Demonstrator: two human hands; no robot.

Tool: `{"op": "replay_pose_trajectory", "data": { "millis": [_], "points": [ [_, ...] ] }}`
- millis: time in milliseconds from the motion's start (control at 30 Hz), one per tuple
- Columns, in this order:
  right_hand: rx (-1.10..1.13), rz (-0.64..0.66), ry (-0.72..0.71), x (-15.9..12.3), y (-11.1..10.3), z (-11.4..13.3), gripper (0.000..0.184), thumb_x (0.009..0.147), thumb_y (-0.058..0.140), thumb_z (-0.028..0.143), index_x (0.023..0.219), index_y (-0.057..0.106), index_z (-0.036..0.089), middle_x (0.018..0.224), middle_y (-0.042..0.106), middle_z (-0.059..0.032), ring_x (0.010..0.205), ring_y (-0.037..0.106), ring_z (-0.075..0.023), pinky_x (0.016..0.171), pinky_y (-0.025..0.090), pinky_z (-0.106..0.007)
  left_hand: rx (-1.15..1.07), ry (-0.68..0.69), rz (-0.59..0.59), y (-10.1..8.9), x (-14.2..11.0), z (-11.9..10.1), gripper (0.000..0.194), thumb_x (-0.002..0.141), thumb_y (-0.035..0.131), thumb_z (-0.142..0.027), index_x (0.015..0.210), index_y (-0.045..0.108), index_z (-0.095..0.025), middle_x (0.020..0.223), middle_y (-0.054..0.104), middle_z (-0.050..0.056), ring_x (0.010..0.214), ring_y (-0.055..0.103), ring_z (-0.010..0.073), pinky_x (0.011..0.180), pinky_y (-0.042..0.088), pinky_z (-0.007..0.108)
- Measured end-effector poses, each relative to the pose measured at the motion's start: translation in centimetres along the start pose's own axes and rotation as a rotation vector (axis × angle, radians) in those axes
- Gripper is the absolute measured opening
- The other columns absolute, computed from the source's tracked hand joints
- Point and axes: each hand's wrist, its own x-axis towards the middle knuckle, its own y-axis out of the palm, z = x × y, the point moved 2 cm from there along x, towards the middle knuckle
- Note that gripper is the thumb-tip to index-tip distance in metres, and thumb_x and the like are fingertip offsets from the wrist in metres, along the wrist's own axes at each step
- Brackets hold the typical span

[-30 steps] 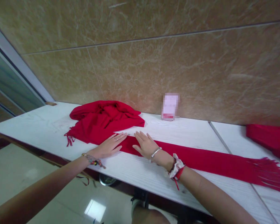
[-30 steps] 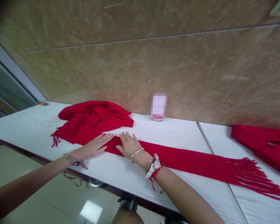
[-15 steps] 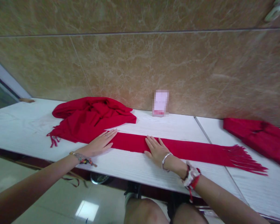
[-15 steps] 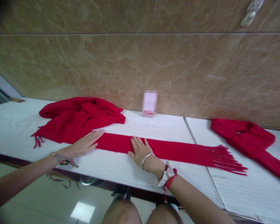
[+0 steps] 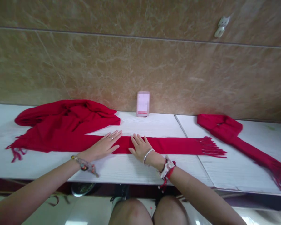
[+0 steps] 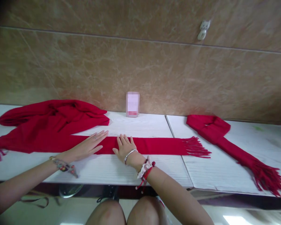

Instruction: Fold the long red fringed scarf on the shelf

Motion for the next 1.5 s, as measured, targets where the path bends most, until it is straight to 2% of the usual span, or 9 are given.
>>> {"op": "replay_pose_trajectory", "data": {
  "millis": [100,267,467,567,800,967,1233,1400,1500],
  "points": [
    [-0.024,0.008,0.075,-1.6,0.3,-2.9,0.054,0.089,0.034,0.039,0.134,0.032,0.009,0.142,0.026,-0.0154,0.131,0.022,-0.0265,0.104,0.022,-0.048,0.009,-0.025,-0.009,1.2,0.8,-0.2,0.054,0.092,0.02,-0.042,0.138,0.024,-0.015,0.142,0.028,0.009,0.131,0.023,0.0198,0.104,0.023,0.036],
    [-0.183,-0.031,0.266,-7.7,-0.4,-12.1,0.052,0.09,0.032,0.035,0.135,0.031,0.01,0.141,0.028,-0.0168,0.13,0.025,-0.0276,0.102,0.025,-0.051,0.04,0.025,-0.026,2.3,0.6,0.7,0.051,0.091,0.02,-0.039,0.138,0.025,-0.02,0.142,0.03,0.005,0.13,0.025,0.0184,0.104,0.023,0.035],
    [-0.375,0.101,0.435,-13.9,-3.1,-20.5,0.037,0.089,0.032,0.021,0.117,0.055,0.015,0.137,0.035,-0.0179,0.128,0.025,-0.0345,0.094,0.03,-0.059,0.032,0.09,-0.009,2.3,0.7,1.6,0.046,0.091,0.021,-0.035,0.135,0.032,-0.026,0.142,0.03,0.002,0.131,0.024,0.021,0.103,0.024,0.039],
    [-0.325,-0.01,0.533,-13.1,-3.7,-19.6,0.046,0.089,0.032,0.029,0.128,0.042,0.006,0.137,0.033,-0.0225,0.127,0.029,-0.0335,0.097,0.028,-0.057,-0.023,0.102,0.019,1.5,2.5,0.3,0.046,0.092,0.023,-0.04,0.136,0.03,-0.03,0.141,0.031,0.001,0.13,0.026,0.0233,0.102,0.026,0.041],
    [-0.097,-0.044,0.214,-7.8,-1.8,-12.2,0.054,0.089,0.035,0.037,0.134,0.032,0.009,0.141,0.029,-0.0168,0.13,0.024,-0.0252,0.103,0.025,-0.046,-0.132,0.31,0.045,0.0,10.2,-8.3,0.053,0.091,0.026,-0.047,0.138,0.024,-0.024,0.144,0.025,0.006,0.131,0.023,0.0211,0.103,0.023,0.038],
    [-0.181,-0.035,0.325,-10.3,-2.0,-15.9,0.05,0.09,0.035,0.033,0.134,0.033,0.01,0.14,0.03,-0.0152,0.13,0.025,-0.0251,0.104,0.025,-0.046,-0.103,0.368,0.108,1.0,11.9,-11.0,0.052,0.091,0.027,-0.045,0.137,0.026,-0.021,0.144,0.024,0.006,0.132,0.02,0.0207,0.105,0.02,0.038],
    [-0.298,0.114,0.51,-14.2,-3.0,-21.5,0.046,0.09,0.029,0.023,0.132,0.035,0.007,0.141,0.026,-0.0182,0.13,0.024,-0.0283,0.1,0.028,-0.052,-0.096,0.365,0.098,0.7,8.8,-7.7,0.052,0.091,0.025,-0.046,0.139,0.02,-0.025,0.145,0.023,0.004,0.133,0.017,0.0191,0.106,0.015,0.035],
    [-0.428,0.079,0.598,-12.7,-4.1,-20.3,0.045,0.086,0.035,0.021,0.128,0.042,0.007,0.138,0.033,-0.0203,0.126,0.031,-0.033,0.096,0.03,-0.058,-0.079,0.211,0.147,-0.8,2.8,-2.2,0.056,0.089,0.032,-0.049,0.138,0.024,-0.023,0.145,0.022,0.007,0.132,0.02,0.0232,0.105,0.02,0.038],
    [-0.448,-0.055,0.394,-9.2,-5.4,-16.5,0.041,0.081,0.042,0.018,0.121,0.05,0.009,0.133,0.041,-0.0192,0.124,0.034,-0.0332,0.098,0.027,-0.058,-0.053,0.142,0.13,-2.1,-0.2,0.3,0.051,0.087,0.038,-0.045,0.133,0.036,-0.024,0.141,0.032,0.007,0.126,0.033,0.0221,0.101,0.029,0.035]
  ]
}}
